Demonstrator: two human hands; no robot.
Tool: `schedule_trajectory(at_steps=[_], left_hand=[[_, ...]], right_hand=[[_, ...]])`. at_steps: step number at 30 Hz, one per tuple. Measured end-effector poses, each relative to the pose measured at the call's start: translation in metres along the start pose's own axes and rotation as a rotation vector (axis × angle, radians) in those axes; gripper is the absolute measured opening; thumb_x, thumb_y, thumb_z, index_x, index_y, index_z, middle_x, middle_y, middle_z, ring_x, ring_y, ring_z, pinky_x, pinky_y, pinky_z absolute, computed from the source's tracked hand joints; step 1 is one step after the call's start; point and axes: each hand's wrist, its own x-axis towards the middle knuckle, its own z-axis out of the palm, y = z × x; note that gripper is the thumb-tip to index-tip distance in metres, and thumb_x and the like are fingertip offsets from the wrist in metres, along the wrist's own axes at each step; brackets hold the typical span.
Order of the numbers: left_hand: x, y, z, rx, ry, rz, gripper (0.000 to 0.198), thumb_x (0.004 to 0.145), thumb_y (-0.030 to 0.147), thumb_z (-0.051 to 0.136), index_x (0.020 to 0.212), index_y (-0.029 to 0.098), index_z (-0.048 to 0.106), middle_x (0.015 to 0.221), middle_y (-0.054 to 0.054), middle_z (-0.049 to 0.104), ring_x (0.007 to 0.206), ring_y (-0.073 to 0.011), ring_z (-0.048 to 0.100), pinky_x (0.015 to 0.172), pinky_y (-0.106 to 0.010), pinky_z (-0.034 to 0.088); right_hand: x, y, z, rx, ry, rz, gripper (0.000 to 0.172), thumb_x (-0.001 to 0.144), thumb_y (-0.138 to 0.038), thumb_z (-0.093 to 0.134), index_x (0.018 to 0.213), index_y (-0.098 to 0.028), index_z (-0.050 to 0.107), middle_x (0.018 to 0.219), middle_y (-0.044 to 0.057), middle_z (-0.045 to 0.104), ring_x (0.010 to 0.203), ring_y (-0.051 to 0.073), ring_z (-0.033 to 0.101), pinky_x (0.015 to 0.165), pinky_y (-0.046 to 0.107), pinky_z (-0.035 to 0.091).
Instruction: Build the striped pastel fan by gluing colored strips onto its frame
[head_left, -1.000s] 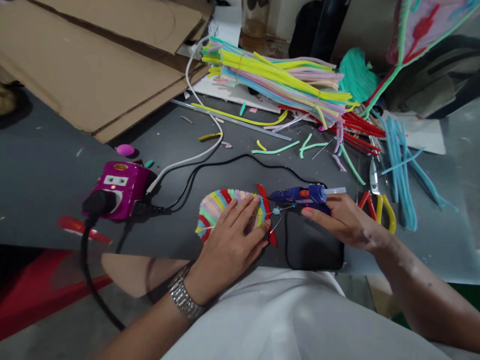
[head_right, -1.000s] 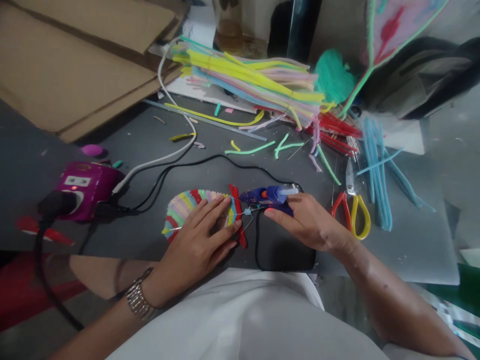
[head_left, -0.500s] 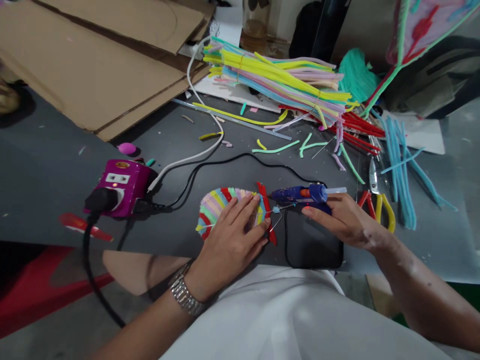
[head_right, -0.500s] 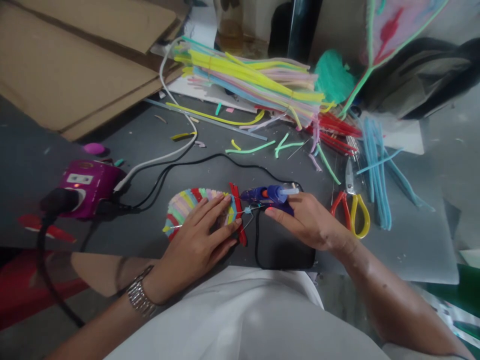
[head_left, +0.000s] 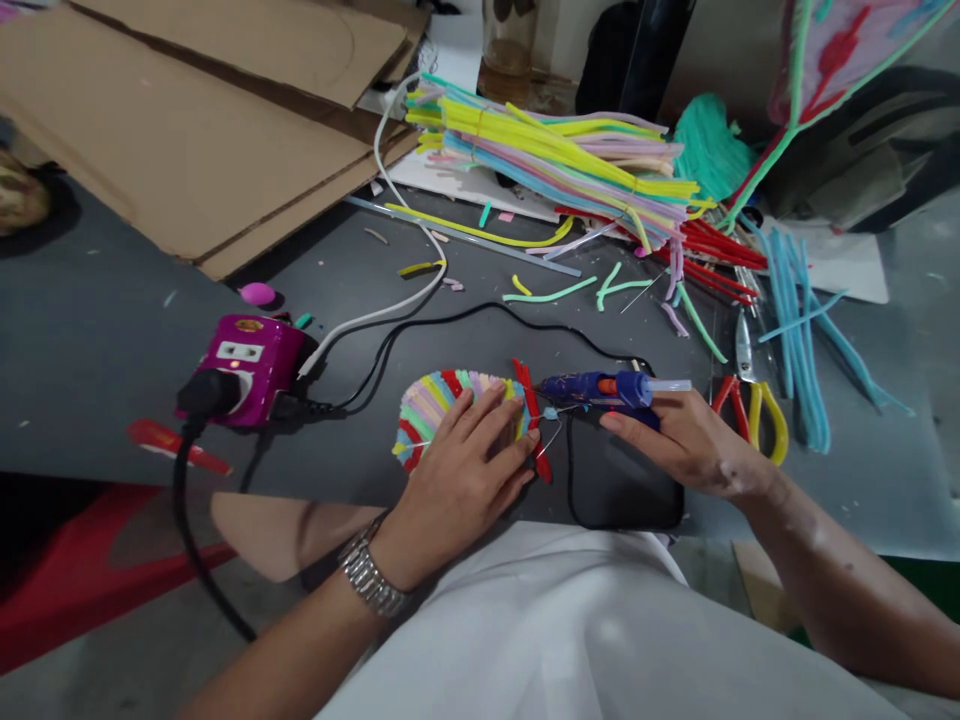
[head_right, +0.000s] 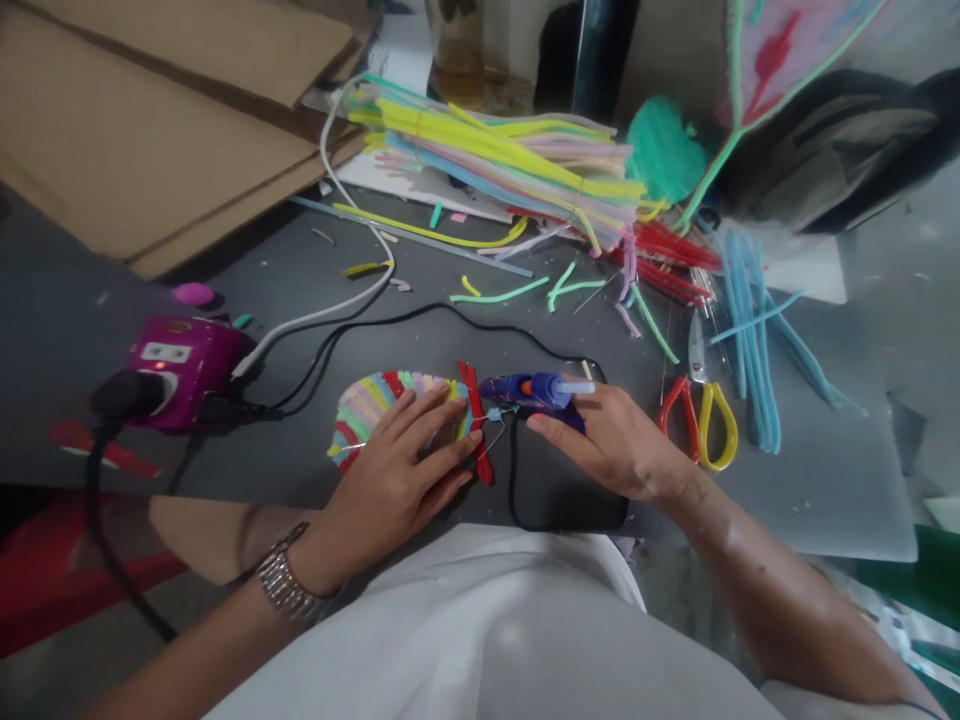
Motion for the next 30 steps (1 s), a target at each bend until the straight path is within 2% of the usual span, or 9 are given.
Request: schedule_trajectory(at_steps=[3, 7, 10, 15, 17, 21, 24, 26, 30], left_hand=[[0.000, 0.000, 0.001, 0.012, -0.007, 0.006, 0.028, 0.101, 0.022, 0.066, 0.128, 0.017, 0.072, 0.148, -0.019, 0.063, 0.152, -0.0389, 0.048, 0.123, -0.067, 0.044], [0.000, 0.000, 0.001, 0.013, 0.001, -0.004, 0.036, 0.102, 0.024, 0.064, 0.137, 0.013, 0.064, 0.149, -0.020, 0.064, 0.151, -0.0381, 0.050, 0.124, -0.066, 0.045], [0.000, 0.000, 0.001, 0.008, 0.008, -0.005, 0.036, 0.103, 0.024, 0.063, 0.135, 0.009, 0.062, 0.147, -0.021, 0.066, 0.151, -0.0371, 0.051, 0.125, -0.064, 0.045], [0.001, 0.000, 0.001, 0.005, 0.010, -0.001, 0.027, 0.102, 0.023, 0.063, 0.125, 0.010, 0.067, 0.146, -0.021, 0.066, 0.149, -0.0378, 0.053, 0.123, -0.065, 0.046], [0.002, 0.000, 0.000, 0.002, 0.013, -0.005, 0.024, 0.102, 0.023, 0.064, 0.122, 0.010, 0.068, 0.145, -0.021, 0.067, 0.148, -0.0379, 0.054, 0.123, -0.065, 0.047], [0.003, 0.000, -0.001, -0.009, 0.019, -0.014, 0.021, 0.102, 0.020, 0.062, 0.120, 0.011, 0.069, 0.141, -0.019, 0.070, 0.145, -0.0367, 0.057, 0.121, -0.065, 0.049], [0.002, 0.000, -0.001, -0.025, 0.026, -0.024, 0.025, 0.103, 0.015, 0.060, 0.126, 0.011, 0.067, 0.141, -0.018, 0.070, 0.145, -0.0356, 0.057, 0.122, -0.065, 0.048], [0.002, -0.001, 0.000, -0.039, 0.033, -0.034, 0.027, 0.103, 0.014, 0.060, 0.129, 0.012, 0.066, 0.144, -0.017, 0.069, 0.147, -0.0351, 0.055, 0.123, -0.065, 0.047], [0.001, -0.002, 0.001, -0.072, 0.048, -0.049, 0.025, 0.103, 0.016, 0.060, 0.127, 0.014, 0.066, 0.144, -0.015, 0.069, 0.146, -0.0339, 0.056, 0.123, -0.064, 0.048]], right_hand=[[-0.001, 0.000, 0.001, 0.000, 0.017, -0.033, 0.044, 0.106, -0.053, 0.054, 0.085, -0.020, 0.073, 0.092, 0.005, 0.077, 0.080, 0.018, 0.067, 0.081, 0.033, 0.054], [-0.001, 0.000, 0.002, 0.005, 0.051, -0.070, 0.046, 0.106, -0.051, 0.055, 0.076, -0.019, 0.070, 0.084, 0.005, 0.075, 0.075, 0.017, 0.065, 0.075, 0.031, 0.053], [-0.004, 0.000, 0.002, 0.015, 0.039, -0.050, 0.042, 0.106, -0.050, 0.056, 0.082, -0.019, 0.073, 0.088, 0.005, 0.076, 0.078, 0.018, 0.066, 0.078, 0.032, 0.054], [-0.016, 0.003, 0.000, 0.014, -0.038, 0.012, 0.038, 0.106, -0.051, 0.056, 0.092, -0.021, 0.076, 0.093, 0.003, 0.077, 0.080, 0.018, 0.068, 0.076, 0.032, 0.055], [-0.021, 0.005, 0.001, 0.017, -0.047, 0.027, 0.036, 0.105, -0.051, 0.057, 0.095, -0.022, 0.076, 0.099, 0.003, 0.078, 0.082, 0.018, 0.069, 0.078, 0.031, 0.056], [-0.029, 0.007, 0.002, 0.042, -0.060, 0.035, 0.032, 0.105, -0.049, 0.058, 0.100, -0.023, 0.075, 0.098, 0.001, 0.078, 0.082, 0.017, 0.068, 0.078, 0.029, 0.057], [-0.035, 0.004, 0.001, 0.056, -0.064, -0.064, 0.031, 0.106, -0.047, 0.058, 0.093, -0.022, 0.072, 0.093, 0.002, 0.075, 0.084, 0.018, 0.067, 0.079, 0.030, 0.056], [-0.040, 0.002, 0.001, 0.087, -0.047, -0.170, 0.032, 0.108, -0.043, 0.056, 0.086, -0.022, 0.066, 0.087, 0.003, 0.070, 0.078, 0.017, 0.063, 0.073, 0.029, 0.053], [-0.049, -0.001, 0.001, 0.151, -0.048, -0.270, 0.015, 0.106, -0.029, 0.059, 0.094, -0.022, 0.059, 0.083, -0.001, 0.058, 0.067, 0.012, 0.048, 0.062, 0.026, 0.043]])
